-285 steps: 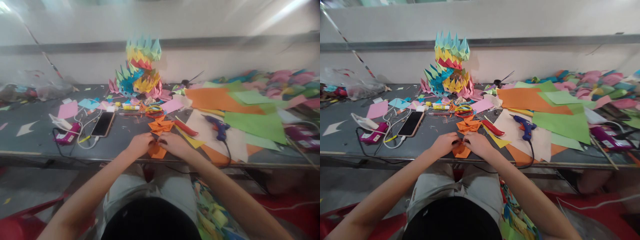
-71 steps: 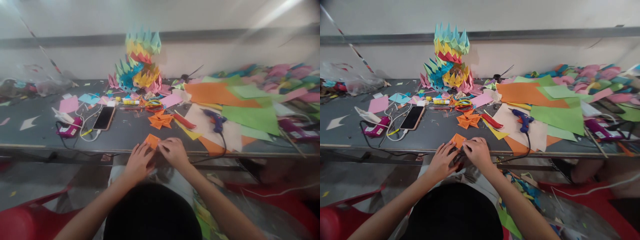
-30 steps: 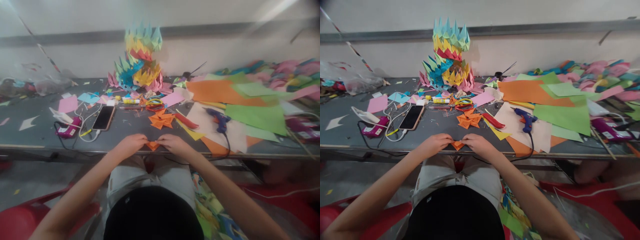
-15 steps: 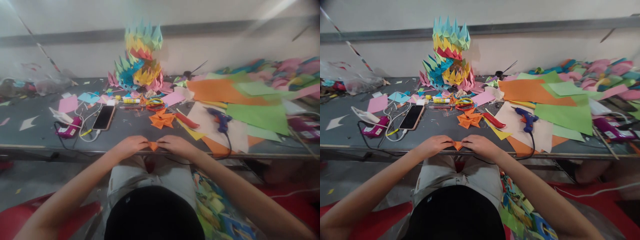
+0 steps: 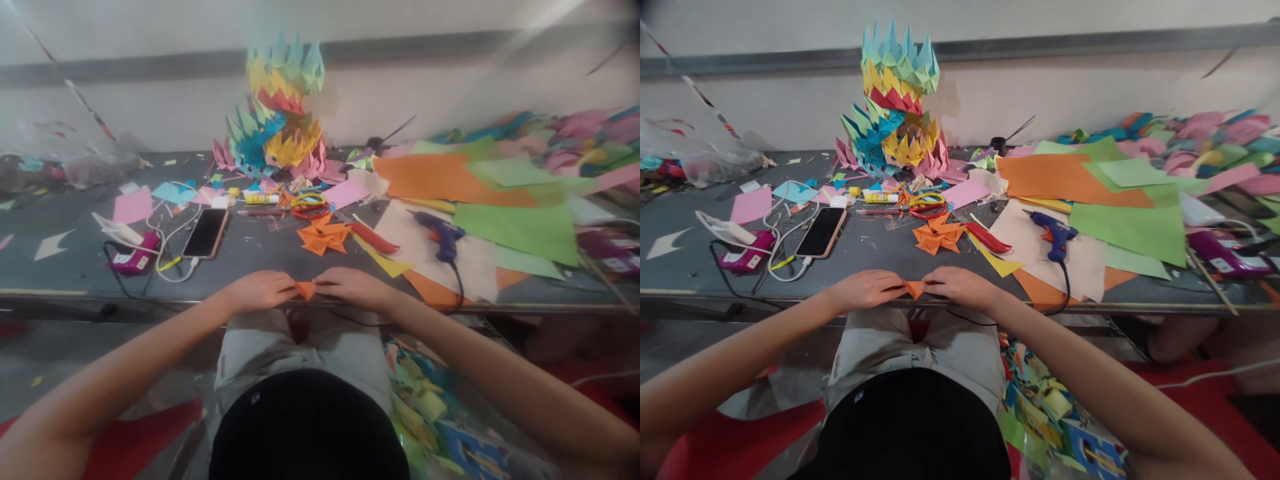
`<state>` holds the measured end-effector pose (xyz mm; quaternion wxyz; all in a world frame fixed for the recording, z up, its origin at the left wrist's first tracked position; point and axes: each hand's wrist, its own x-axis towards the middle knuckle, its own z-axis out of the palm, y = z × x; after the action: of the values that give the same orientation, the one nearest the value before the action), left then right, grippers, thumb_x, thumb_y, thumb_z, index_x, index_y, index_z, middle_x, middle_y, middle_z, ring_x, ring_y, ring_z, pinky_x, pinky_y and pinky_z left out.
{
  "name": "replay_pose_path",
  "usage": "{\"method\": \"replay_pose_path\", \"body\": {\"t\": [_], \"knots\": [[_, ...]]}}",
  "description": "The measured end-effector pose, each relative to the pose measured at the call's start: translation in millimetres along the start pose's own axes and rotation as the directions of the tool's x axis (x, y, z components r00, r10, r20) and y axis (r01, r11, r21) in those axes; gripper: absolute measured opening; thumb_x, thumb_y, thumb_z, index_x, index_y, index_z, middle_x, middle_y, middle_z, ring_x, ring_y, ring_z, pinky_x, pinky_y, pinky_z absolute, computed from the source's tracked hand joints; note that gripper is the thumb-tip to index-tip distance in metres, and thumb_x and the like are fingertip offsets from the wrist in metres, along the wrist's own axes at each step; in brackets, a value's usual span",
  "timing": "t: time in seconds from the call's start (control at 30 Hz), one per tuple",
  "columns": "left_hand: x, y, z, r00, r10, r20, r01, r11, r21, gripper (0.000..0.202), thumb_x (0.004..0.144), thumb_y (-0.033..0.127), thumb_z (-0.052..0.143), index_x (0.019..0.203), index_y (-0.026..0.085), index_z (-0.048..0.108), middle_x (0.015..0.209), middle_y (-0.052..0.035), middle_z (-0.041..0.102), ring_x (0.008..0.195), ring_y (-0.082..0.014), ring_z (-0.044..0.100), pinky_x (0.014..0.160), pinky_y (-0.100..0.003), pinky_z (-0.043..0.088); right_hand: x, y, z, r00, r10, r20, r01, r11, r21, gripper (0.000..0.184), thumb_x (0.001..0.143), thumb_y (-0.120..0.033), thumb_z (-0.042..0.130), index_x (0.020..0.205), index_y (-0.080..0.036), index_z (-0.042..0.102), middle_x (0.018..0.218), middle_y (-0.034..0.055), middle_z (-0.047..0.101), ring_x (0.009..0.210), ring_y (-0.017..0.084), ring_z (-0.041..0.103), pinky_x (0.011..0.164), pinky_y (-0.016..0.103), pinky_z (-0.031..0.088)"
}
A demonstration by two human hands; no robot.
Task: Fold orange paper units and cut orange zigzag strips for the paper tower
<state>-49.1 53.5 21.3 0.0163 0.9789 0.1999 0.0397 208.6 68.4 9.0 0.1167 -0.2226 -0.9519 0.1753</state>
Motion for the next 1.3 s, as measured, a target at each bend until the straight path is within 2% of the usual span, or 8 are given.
{"method": "replay_pose_path", "body": {"t": [0.13, 0.3, 0.4, 0.5, 0.73, 0.93, 1.03, 1.3], "knots": [[0.9, 0.6, -2.5, 1.0, -0.008, 0.017, 0.008, 1.0, -0.016, 0.03, 0.093, 0.017, 0.033, 0.109, 0.016, 0.059, 0.105, -0.0098, 0.064, 0.098, -0.0172, 0.059, 0.087, -0.031, 0.047, 1.0, 0.2, -0.9, 0.997, -0.081, 0.019, 0.082, 0.996, -0.046, 0.032, 0.09, -0.016, 0.04, 0.114, -0.023, 0.06, 0.12, 0.0078, 0.06, 0.11, 0.018, 0.053, 0.092, 0.035, 0.042], [2.2, 14.1, 7.3, 0.99, -0.122, -0.071, 0.118, 0.992, -0.047, 0.032, 0.09, 0.013, 0.035, 0.116, 0.015, 0.054, 0.12, -0.0113, 0.058, 0.113, -0.0182, 0.053, 0.096, -0.034, 0.043, 5.1, -1.0, -2.5, 0.985, -0.169, 0.02, 0.17, 0.978, -0.125, 0.033, 0.088, -0.012, 0.041, 0.111, -0.021, 0.062, 0.117, 0.008, 0.062, 0.106, 0.017, 0.054, 0.088, 0.035, 0.044], [1.8, 29.3, 16.3, 0.964, -0.251, -0.092, 0.244, 0.967, -0.08, 0.04, 0.086, 0.016, 0.039, 0.125, 0.01, 0.046, 0.128, -0.0151, 0.052, 0.122, -0.0204, 0.045, 0.101, -0.037, 0.038, 7.7, -4.3, -1.0, 0.993, -0.114, 0.011, 0.115, 0.98, -0.162, 0.03, 0.085, -0.014, 0.046, 0.108, -0.022, 0.064, 0.112, 0.0052, 0.065, 0.102, 0.018, 0.055, 0.084, 0.033, 0.044], [-2.2, 41.4, 22.5, 0.941, -0.324, -0.096, 0.316, 0.944, -0.09, 0.049, 0.085, 0.021, 0.041, 0.133, 0.01, 0.037, 0.135, -0.0135, 0.044, 0.128, -0.0204, 0.038, 0.105, -0.04, 0.033, 4.9, -9.3, 0.1, 1.0, -0.017, -0.002, 0.016, 0.977, -0.214, 0.032, 0.083, -0.016, 0.048, 0.11, -0.025, 0.063, 0.113, 0.0028, 0.065, 0.1, 0.02, 0.055, 0.081, 0.035, 0.041], [-16.0, 49.3, 28.6, 0.902, -0.412, -0.126, 0.404, 0.911, -0.086, 0.049, 0.086, 0.024, 0.042, 0.134, 0.017, 0.038, 0.136, -0.0086, 0.045, 0.129, -0.0176, 0.036, 0.107, -0.041, 0.029, -17.2, -15.0, -2.6, 0.994, 0.09, -0.068, -0.103, 0.971, -0.214, 0.039, 0.082, -0.016, 0.046, 0.115, -0.029, 0.06, 0.114, 0.0015, 0.064, 0.108, 0.023, 0.053, 0.088, 0.04, 0.032], [0.6, 51.0, 17.4, 0.85, -0.475, -0.228, 0.45, 0.88, -0.155, 0.031, 0.088, 0.032, 0.047, 0.112, 0.017, 0.059, 0.119, -0.0095, 0.06, 0.112, -0.0203, 0.053, 0.096, -0.038, 0.041, -1.0, -24.0, -1.9, 0.972, 0.165, -0.17, -0.197, 0.962, -0.192, 0.021, 0.084, -0.03, 0.053, 0.097, -0.023, 0.068, 0.091, 0.0041, 0.071, 0.093, 0.02, 0.055, 0.084, 0.035, 0.033], [11.4, 46.0, 13.2, 0.831, -0.49, -0.262, 0.459, 0.871, -0.175, 0.022, 0.088, 0.03, 0.047, 0.095, 0.017, 0.064, 0.103, -0.0073, 0.067, 0.097, -0.0188, 0.059, 0.087, -0.034, 0.046, 8.7, -27.1, 6.0, 0.971, 0.153, -0.185, -0.185, 0.969, -0.166, 0.017, 0.085, -0.027, 0.053, 0.093, -0.021, 0.068, 0.092, 0.004, 0.07, 0.09, 0.018, 0.055, 0.079, 0.032, 0.034], [14.8, 34.3, 11.3, 0.861, -0.458, -0.22, 0.417, 0.885, -0.208, 0.017, 0.087, 0.03, 0.051, 0.087, 0.021, 0.065, 0.097, -0.0027, 0.066, 0.09, -0.0155, 0.056, 0.083, -0.029, 0.044, 8.3, -27.2, 16.0, 0.948, 0.225, -0.226, -0.25, 0.964, -0.087, 0.018, 0.088, -0.019, 0.047, 0.087, -0.019, 0.065, 0.095, 0.0046, 0.068, 0.09, 0.018, 0.056, 0.078, 0.031, 0.036]]}}
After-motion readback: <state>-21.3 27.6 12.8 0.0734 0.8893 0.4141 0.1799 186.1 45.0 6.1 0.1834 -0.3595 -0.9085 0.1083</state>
